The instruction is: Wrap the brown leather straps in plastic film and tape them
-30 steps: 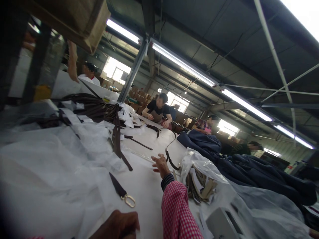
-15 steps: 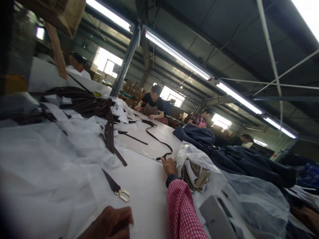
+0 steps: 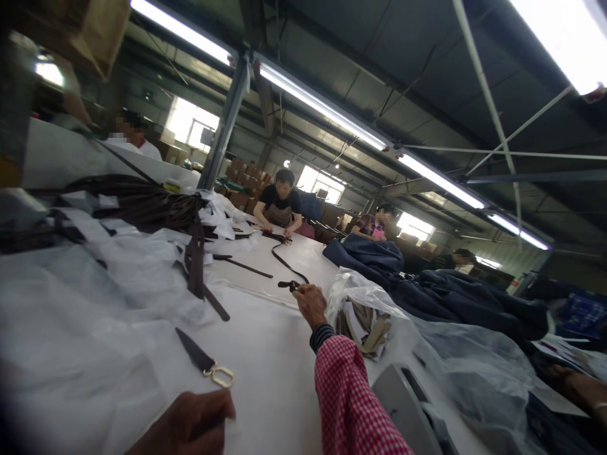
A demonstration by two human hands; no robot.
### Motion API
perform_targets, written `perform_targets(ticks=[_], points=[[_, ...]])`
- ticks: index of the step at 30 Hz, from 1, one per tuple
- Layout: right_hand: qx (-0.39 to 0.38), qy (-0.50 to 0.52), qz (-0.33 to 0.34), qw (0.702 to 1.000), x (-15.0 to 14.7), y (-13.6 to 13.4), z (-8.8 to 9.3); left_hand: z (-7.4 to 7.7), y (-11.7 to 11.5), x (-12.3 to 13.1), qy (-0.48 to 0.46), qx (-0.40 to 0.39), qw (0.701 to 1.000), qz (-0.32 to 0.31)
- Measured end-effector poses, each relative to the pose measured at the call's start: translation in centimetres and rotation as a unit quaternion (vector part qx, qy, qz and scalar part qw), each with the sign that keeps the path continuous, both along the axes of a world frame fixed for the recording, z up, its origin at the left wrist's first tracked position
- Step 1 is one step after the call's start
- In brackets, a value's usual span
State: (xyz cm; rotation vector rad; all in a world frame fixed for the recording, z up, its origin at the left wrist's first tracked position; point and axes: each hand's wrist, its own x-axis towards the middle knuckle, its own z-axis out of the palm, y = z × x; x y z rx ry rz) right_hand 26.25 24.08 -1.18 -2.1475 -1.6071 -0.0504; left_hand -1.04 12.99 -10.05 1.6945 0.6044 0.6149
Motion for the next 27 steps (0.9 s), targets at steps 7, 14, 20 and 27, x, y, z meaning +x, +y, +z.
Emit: perform_targets(ticks=[7,14,20,27], points=[[0.034,0.111,0.174,0.978,-5.7,-10.0,4.6,1.0,1.7,-0.3,-0.149,-0.195,0.969,0.029],[-0.056,0.431,0.244,0.867,-10.6,-20.5,2.5,5.9,0.3,-2.7,-0.224,-0.216,0.950,0.016],[-0.098,0.619,0.188,0.756,-12.2,-25.2,-2.0,5.1,-3.8,-1.6,-0.192,-0.193,0.962,-0.006],[-0.100,0.699,0.123,0.697,-11.1,-29.0,-4.1,3.2,-5.6,-0.8,-0.103,-0.183,0.977,-0.046]])
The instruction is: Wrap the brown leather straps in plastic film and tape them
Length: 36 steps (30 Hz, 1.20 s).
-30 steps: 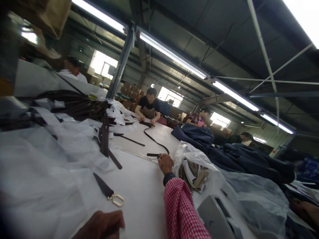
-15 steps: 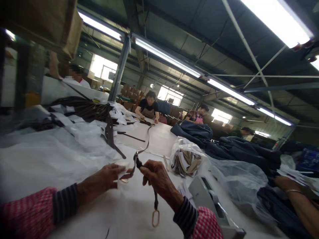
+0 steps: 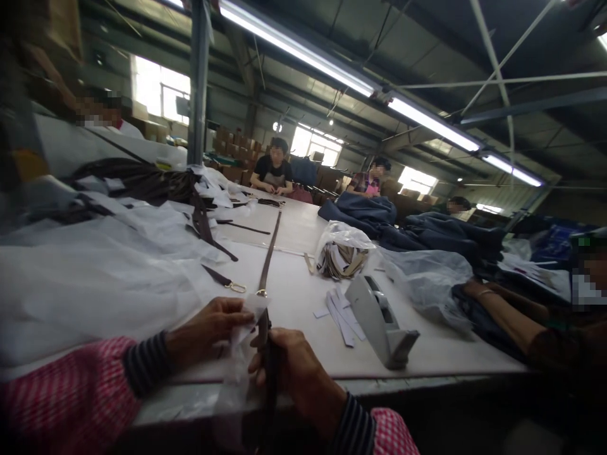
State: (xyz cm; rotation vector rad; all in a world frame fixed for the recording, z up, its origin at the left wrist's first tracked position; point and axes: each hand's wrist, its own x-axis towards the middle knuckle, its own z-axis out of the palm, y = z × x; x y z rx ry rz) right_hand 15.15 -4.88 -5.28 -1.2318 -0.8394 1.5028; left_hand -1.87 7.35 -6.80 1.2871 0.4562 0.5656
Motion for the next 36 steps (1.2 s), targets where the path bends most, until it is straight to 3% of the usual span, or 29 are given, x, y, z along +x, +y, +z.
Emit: perform_targets(ticks=[3,7,15,26,36], points=[[-0.051,0.016,-0.022,0.998,0.2,-0.7,0.4,-0.1,-0.4,0.0,0.040,0.127,0.990,-0.037],[-0.074,-0.059,-0.032,0.995,0.3,-0.6,0.6,-0.1,-0.9,-0.2,0.045,0.315,0.941,-0.114],[-0.119,-0.075,-0.072,0.987,3.2,-2.9,0.8,0.4,-2.1,-0.7,0.042,0.480,0.859,-0.174],[-0.113,-0.048,-0.038,0.992,4.3,-3.4,0.4,0.8,-2.5,-0.5,0.071,0.494,0.848,-0.179],[-0.133,-0.030,-0.067,0.988,4.8,-2.8,-0.2,0.6,-2.4,-0.4,0.069,0.492,0.852,-0.169]])
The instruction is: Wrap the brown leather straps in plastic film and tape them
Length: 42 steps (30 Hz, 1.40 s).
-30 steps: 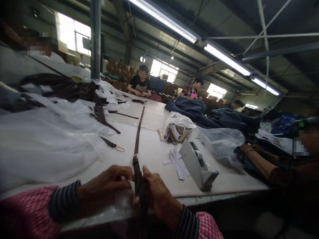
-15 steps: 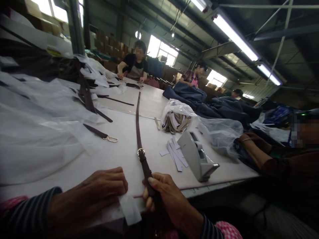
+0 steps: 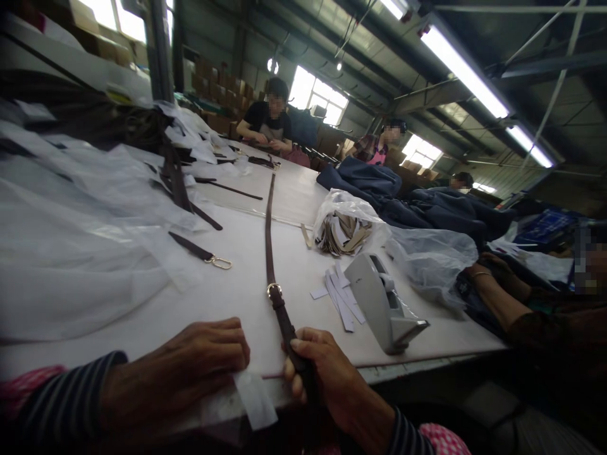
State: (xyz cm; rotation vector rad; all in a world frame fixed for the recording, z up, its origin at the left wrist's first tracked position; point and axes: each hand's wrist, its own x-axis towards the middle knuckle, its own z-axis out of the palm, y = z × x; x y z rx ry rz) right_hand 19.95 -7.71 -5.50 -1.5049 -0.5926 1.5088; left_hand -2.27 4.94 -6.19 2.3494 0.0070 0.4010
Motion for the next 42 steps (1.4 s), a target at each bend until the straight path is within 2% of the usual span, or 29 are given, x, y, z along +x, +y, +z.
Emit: perform_targets(ticks=[9,14,17,19,21,24,26,28,30,33,37,42], points=[[0.019,-0.038,-0.009,0.999,-0.5,-0.1,0.6,0.3,-0.1,-0.1,0.008,0.009,1.000,0.012],[0.039,-0.013,0.004,0.999,0.1,-0.3,-0.4,-0.3,0.3,-0.1,-0.012,0.004,1.000,0.019],[0.059,-0.012,0.010,0.998,0.3,-0.6,-0.7,-0.9,0.5,-0.3,-0.025,-0.011,0.998,0.060],[0.069,-0.012,0.012,0.998,0.2,-1.0,-0.3,-1.0,0.6,-0.4,-0.018,-0.039,0.994,0.101],[0.092,-0.021,0.015,0.995,0.2,-1.4,0.6,-0.5,0.6,-0.4,-0.008,-0.088,0.987,0.138],[0.161,-0.091,0.019,0.983,0.5,-2.2,2.9,1.2,0.2,0.1,-0.025,-0.185,0.965,0.182],[0.200,-0.143,0.017,0.969,0.8,-2.6,4.5,2.4,-0.4,0.8,-0.055,-0.261,0.945,0.190],[0.219,-0.152,0.008,0.964,1.1,-2.8,6.2,3.3,-1.2,1.5,-0.069,-0.336,0.920,0.190],[0.232,-0.130,-0.006,0.964,1.0,-2.8,7.9,3.7,-2.1,2.1,-0.069,-0.394,0.896,0.193],[0.273,-0.101,-0.034,0.956,0.3,-2.4,10.1,3.5,-3.2,2.2,-0.075,-0.443,0.869,0.210],[0.320,-0.069,-0.061,0.943,-1.0,-1.2,11.8,3.2,-4.3,-0.1,-0.094,-0.467,0.845,0.242],[0.332,-0.025,-0.044,0.942,-4.2,0.9,11.7,3.8,-5.2,-5.9,-0.132,-0.515,0.791,0.303]])
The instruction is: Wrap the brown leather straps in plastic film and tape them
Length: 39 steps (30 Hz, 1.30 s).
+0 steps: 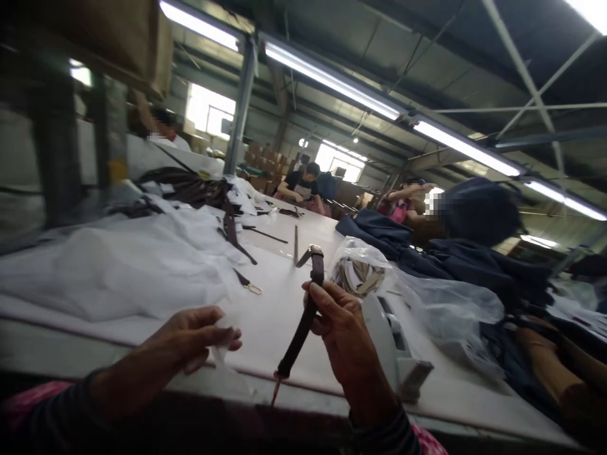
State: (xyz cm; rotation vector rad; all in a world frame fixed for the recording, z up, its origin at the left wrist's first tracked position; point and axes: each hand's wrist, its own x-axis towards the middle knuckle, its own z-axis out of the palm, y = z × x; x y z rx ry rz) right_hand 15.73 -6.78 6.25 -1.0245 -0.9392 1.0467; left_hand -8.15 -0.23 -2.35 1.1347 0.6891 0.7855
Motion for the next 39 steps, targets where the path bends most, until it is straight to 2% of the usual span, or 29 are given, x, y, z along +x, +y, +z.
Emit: perform_targets(ticks=[4,7,9,11,12,13,14,15,17,18,21,25,29,34,39], points=[[-0.033,0.010,0.041,0.999,-3.6,1.5,-0.5,0.8,0.8,-6.4,-0.045,-0.003,0.993,0.110],[-0.056,0.018,0.055,0.997,-5.7,2.3,-1.0,2.1,1.8,-12.9,-0.020,0.048,0.972,0.231],[-0.063,0.016,0.064,0.996,-6.4,2.8,-1.3,3.2,1.9,-17.4,0.027,0.111,0.935,0.337],[-0.065,0.012,0.067,0.996,-6.9,3.4,-1.5,4.0,1.2,-21.0,0.069,0.194,0.867,0.454],[-0.065,0.010,0.064,0.996,-7.1,3.8,-1.6,4.1,0.7,-22.2,0.101,0.225,0.835,0.493],[-0.064,0.010,0.060,0.996,-7.3,4.1,-1.6,3.8,0.0,-22.9,0.139,0.244,0.815,0.507],[-0.061,0.011,0.057,0.996,-7.6,4.6,-1.5,3.3,-0.6,-23.1,0.179,0.253,0.810,0.498],[-0.055,0.015,0.056,0.997,-8.0,5.0,-1.4,2.5,-1.3,-22.8,0.217,0.251,0.823,0.460],[-0.035,0.026,0.058,0.997,-8.9,5.8,-0.8,0.4,-2.5,-21.0,0.241,0.230,0.878,0.343],[-0.023,0.031,0.062,0.997,-9.5,6.1,-0.4,-0.8,-2.9,-19.8,0.223,0.218,0.897,0.312],[0.013,0.029,0.074,0.997,-11.1,6.3,1.0,-3.6,-3.8,-15.7,0.146,0.152,0.934,0.287],[0.030,0.024,0.096,0.995,-12.4,5.4,2.7,-5.7,-4.7,-11.5,0.032,0.031,0.964,0.264],[0.016,0.012,0.087,0.996,-12.7,4.3,3.4,-6.9,-5.5,-9.5,0.020,0.025,0.970,0.240],[0.070,-0.045,0.050,0.995,-12.9,3.5,3.3,-8.1,-6.2,-8.5,0.048,0.061,0.962,0.262],[0.052,-0.031,0.036,0.997,-13.2,3.4,3.2,-8.4,-6.8,-7.5,0.074,0.092,0.949,0.292]])
